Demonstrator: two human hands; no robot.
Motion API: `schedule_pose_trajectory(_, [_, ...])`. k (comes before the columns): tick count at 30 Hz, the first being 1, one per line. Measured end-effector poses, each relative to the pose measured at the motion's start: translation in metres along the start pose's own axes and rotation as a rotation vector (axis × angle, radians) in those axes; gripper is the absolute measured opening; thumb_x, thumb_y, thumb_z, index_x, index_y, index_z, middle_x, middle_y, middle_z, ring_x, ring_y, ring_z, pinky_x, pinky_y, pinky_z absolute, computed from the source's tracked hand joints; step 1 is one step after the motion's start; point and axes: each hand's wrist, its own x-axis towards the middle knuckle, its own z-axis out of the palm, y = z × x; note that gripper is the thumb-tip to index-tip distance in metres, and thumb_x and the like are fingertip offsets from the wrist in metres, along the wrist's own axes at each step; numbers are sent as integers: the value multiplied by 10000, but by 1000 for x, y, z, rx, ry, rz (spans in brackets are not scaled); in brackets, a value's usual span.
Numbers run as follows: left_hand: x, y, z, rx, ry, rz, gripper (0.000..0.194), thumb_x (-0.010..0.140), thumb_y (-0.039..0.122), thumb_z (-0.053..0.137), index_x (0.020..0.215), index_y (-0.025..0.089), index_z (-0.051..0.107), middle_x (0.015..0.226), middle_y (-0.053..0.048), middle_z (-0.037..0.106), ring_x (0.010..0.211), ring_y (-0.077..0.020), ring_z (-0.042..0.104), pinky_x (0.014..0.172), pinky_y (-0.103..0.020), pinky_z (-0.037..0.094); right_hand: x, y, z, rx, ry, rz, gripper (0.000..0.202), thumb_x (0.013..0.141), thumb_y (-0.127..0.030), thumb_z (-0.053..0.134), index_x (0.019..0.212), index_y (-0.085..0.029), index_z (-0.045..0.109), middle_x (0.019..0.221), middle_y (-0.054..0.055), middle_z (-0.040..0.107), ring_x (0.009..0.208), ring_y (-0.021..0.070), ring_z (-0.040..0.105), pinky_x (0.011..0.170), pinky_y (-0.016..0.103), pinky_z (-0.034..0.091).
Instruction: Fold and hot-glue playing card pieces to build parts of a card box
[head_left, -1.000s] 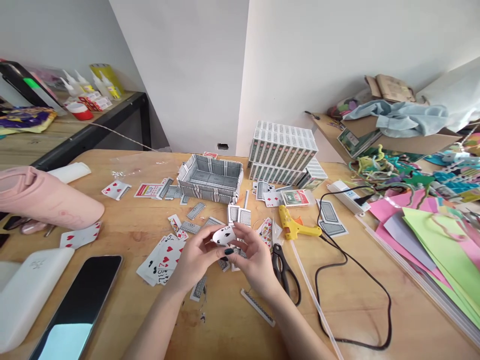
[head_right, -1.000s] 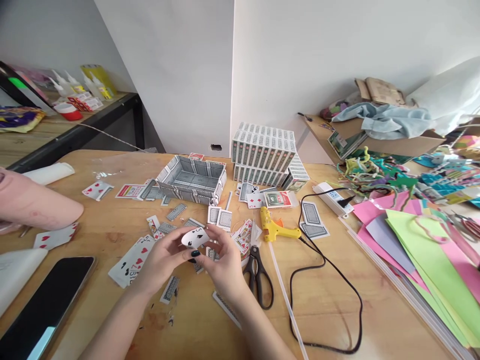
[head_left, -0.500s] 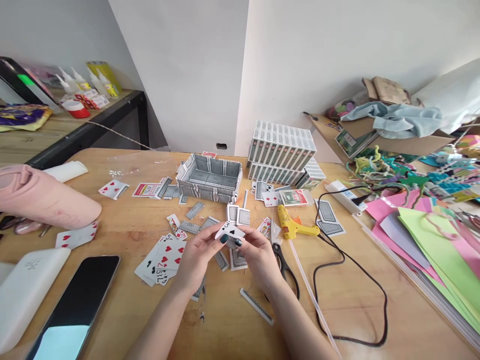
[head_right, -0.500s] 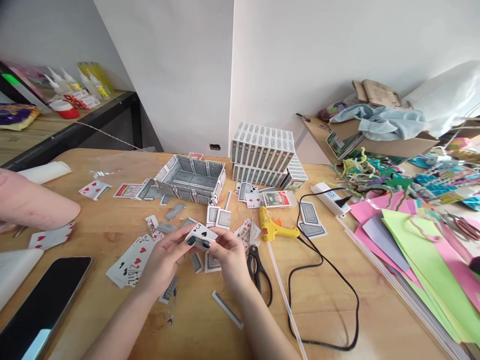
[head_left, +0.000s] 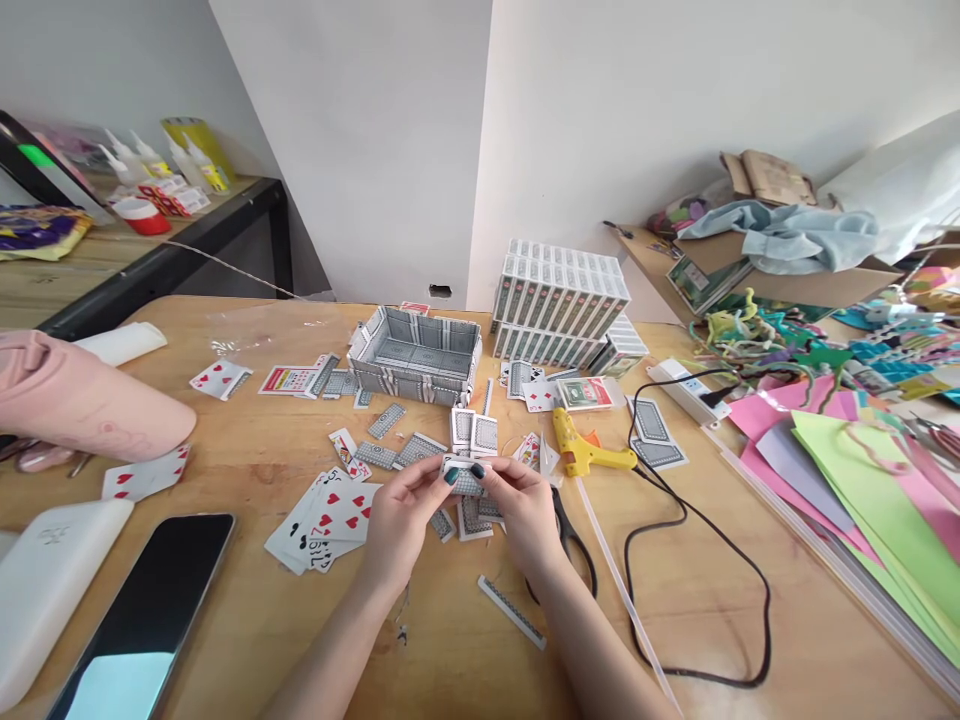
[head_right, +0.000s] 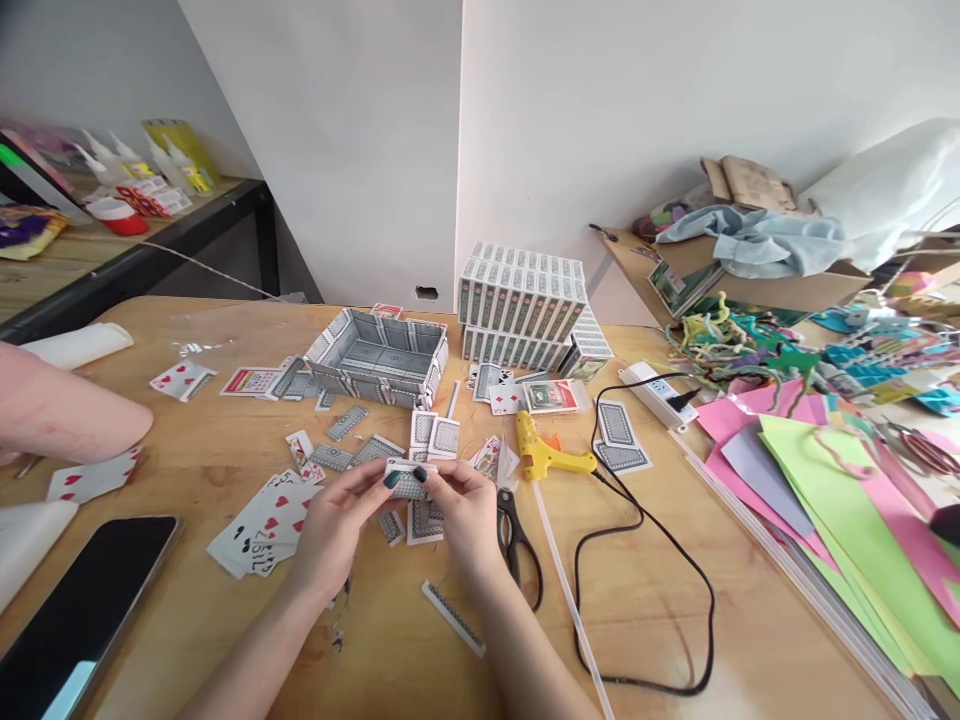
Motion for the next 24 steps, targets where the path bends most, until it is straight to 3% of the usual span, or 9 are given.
schedule_pose_trajectory(10, [1,0,-4,143,105,46,213,667,335,719,814,180,724,788,-25,731,752,-161,652,684,-224,534,-2,-4,0,-95,20,-9,204,661,-341,722,725,-150,692,680,14,644,628,125,545,600,241,410])
schedule_pose_trajectory(24, [0,-5,-6,205,133,106,244,674,362,709,822,169,727,774,-32,734,763,-170,658,669,-211,525,-5,-6,2,-116,34,-22,201,666,-351,710,682,-152,686,627,10,626,572,115,508,542,234,400])
